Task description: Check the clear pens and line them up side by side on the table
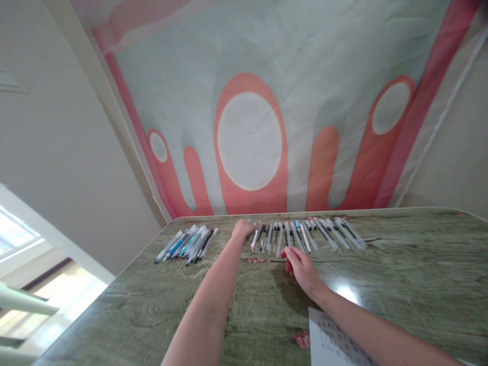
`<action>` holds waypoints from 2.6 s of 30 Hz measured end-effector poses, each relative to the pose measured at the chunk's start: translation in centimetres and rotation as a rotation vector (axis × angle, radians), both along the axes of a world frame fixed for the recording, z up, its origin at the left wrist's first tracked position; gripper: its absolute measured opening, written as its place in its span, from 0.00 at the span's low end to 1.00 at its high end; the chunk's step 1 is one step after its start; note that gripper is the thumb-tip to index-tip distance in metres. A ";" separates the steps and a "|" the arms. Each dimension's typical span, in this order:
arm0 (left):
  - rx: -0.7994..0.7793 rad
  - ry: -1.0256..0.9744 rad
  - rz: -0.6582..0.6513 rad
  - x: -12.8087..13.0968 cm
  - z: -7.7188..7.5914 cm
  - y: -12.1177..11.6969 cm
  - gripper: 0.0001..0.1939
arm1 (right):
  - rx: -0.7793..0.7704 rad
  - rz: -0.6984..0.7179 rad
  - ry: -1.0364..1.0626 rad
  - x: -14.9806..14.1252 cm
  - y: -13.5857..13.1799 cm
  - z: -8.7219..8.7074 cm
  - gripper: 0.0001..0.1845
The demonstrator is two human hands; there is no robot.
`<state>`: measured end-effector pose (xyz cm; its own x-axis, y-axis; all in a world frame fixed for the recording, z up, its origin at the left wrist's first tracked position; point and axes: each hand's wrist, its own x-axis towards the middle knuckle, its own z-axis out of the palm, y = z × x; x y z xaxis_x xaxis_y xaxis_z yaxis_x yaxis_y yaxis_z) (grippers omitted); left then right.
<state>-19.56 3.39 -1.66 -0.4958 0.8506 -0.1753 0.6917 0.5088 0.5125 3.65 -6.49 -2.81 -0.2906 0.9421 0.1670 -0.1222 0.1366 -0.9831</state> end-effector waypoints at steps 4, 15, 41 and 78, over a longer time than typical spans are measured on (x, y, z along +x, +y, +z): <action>0.046 -0.094 0.003 0.1 0.9 -0.4 0.17 | 0.012 -0.001 -0.029 0.1 0.0 0.0 0.21; 0.505 -1.163 -0.092 6.6 3.5 -8.0 0.15 | 0.025 0.076 -0.064 -0.1 -0.4 0.4 0.18; 0.678 -1.406 -0.110 7.0 1.9 -10.1 0.15 | 0.230 0.215 -0.296 -0.3 -0.8 -0.3 0.13; 0.392 0.102 -0.017 2.0 -0.5 -4.1 0.10 | 0.268 0.246 -0.372 -0.2 -0.8 -0.2 0.13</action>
<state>-17.60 -0.67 -2.20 -0.4793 0.8512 0.2138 0.7557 0.2764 0.5937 3.42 -7.29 -3.06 -0.5837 0.7769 0.2359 0.1692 0.4005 -0.9005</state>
